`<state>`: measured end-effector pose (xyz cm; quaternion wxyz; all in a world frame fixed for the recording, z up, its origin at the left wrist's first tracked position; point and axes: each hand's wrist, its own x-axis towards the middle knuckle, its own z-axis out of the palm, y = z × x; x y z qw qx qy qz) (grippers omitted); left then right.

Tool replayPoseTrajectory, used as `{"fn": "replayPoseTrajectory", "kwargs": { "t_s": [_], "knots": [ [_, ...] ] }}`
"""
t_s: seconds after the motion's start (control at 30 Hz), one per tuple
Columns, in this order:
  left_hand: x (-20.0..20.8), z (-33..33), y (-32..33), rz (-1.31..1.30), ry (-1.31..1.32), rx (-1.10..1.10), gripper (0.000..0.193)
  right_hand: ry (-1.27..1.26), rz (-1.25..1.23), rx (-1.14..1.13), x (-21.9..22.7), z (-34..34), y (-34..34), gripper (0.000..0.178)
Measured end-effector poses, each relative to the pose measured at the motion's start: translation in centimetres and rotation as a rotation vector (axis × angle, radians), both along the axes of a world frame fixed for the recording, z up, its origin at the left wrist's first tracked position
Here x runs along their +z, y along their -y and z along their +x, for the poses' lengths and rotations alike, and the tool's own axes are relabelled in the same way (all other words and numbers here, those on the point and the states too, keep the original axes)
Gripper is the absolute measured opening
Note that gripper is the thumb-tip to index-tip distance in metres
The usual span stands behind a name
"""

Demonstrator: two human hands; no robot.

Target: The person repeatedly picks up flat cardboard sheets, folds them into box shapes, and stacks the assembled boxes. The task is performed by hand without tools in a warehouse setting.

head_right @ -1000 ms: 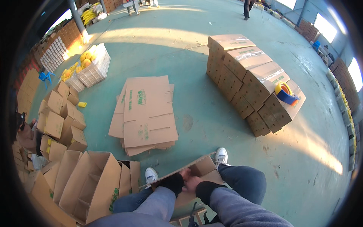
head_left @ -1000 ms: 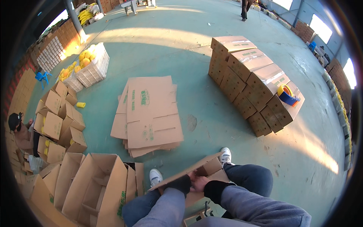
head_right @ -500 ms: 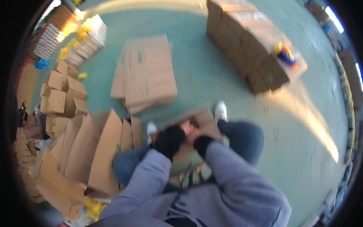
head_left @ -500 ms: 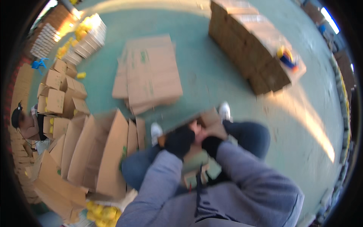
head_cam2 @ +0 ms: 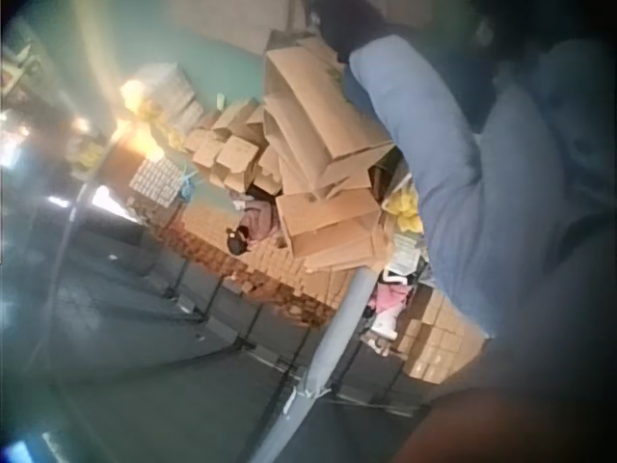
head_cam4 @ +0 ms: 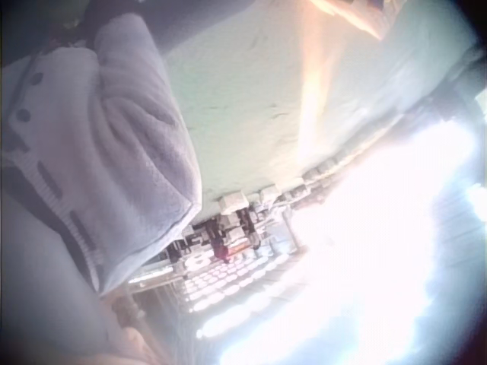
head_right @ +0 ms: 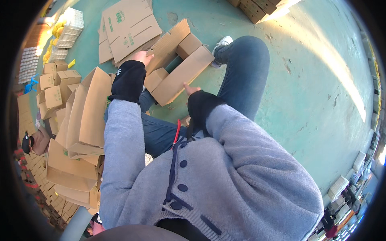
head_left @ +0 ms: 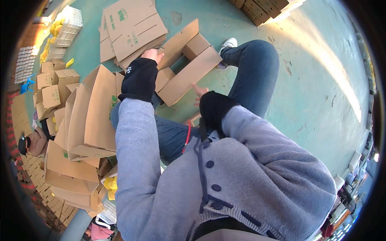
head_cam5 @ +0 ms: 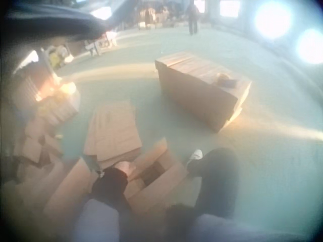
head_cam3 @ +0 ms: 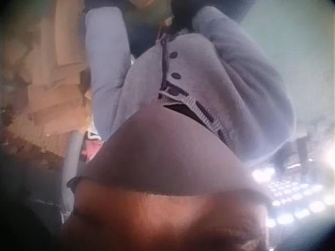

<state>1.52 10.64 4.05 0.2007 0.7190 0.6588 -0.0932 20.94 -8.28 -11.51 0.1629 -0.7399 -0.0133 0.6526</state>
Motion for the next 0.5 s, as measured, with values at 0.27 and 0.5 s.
{"fn": "replayPoseTrajectory", "kwargs": {
  "t_s": [0.27, 0.5],
  "knots": [
    [-1.3, -0.3, 3.6, 0.160, 0.325, 0.337, 0.043, 0.287, 0.995, 0.427, 1.1, 8.8, -20.5, 0.047],
    [-5.0, 13.1, 15.1, -0.020, 1.110, 0.807, 0.037, 0.393, 1.000, 1.062, 18.8, 9.1, -20.8, 0.086]
  ]
}}
